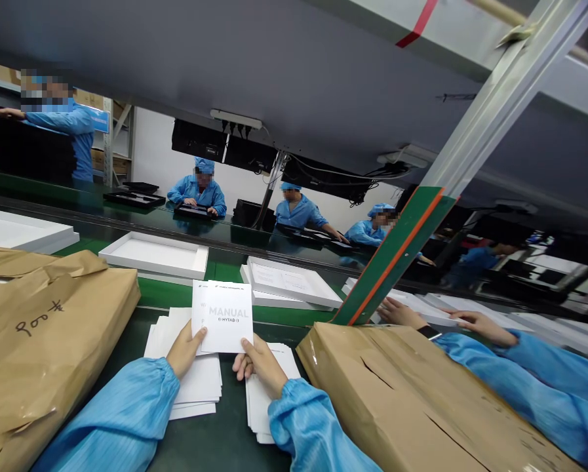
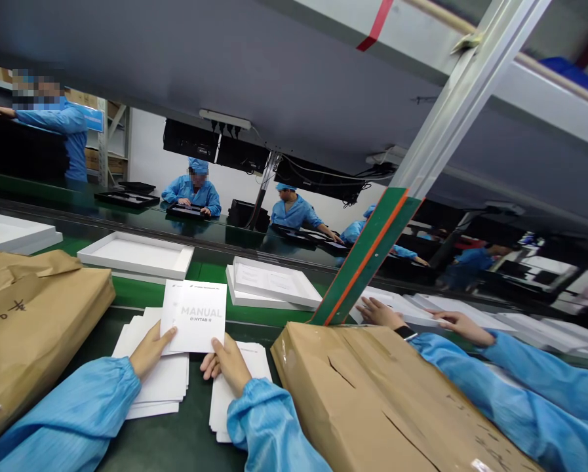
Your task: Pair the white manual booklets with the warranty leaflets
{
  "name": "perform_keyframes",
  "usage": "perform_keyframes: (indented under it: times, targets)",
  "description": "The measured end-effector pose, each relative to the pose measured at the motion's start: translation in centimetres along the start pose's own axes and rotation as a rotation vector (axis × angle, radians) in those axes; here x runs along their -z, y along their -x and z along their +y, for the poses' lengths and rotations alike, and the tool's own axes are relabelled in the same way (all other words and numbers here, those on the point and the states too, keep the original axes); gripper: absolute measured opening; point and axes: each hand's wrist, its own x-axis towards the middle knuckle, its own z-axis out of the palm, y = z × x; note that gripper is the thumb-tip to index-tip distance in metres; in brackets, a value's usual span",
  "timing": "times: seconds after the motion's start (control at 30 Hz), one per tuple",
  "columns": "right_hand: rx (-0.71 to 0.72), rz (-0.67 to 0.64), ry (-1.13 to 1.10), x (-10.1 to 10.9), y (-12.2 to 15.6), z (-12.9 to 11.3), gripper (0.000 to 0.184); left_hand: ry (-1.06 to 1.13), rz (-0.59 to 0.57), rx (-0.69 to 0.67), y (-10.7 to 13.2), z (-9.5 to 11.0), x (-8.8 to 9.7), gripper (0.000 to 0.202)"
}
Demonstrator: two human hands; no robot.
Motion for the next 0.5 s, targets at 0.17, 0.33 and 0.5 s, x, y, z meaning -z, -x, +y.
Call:
perform_keyframes:
  times: [0.17,0.33,0.5]
  targets:
    - [-0.004,0.001,-0.006,-0.04,-0.02,0.02,0.050,-0.011,-0.001,0.006,0.02,0.20,-0.01,0.054]
    - [-0.003,-0.001,-0.005,-0.01,0.04,-0.02,0.051,-0.018,-0.007,-0.004,0.08,0.18,0.01,0.054]
    - [0.004,0.000,0.004,-0.01,-0.04,-0.03,0.050,-0.027,-0.017,-0.007,0.07,0.26,0.03,0.053]
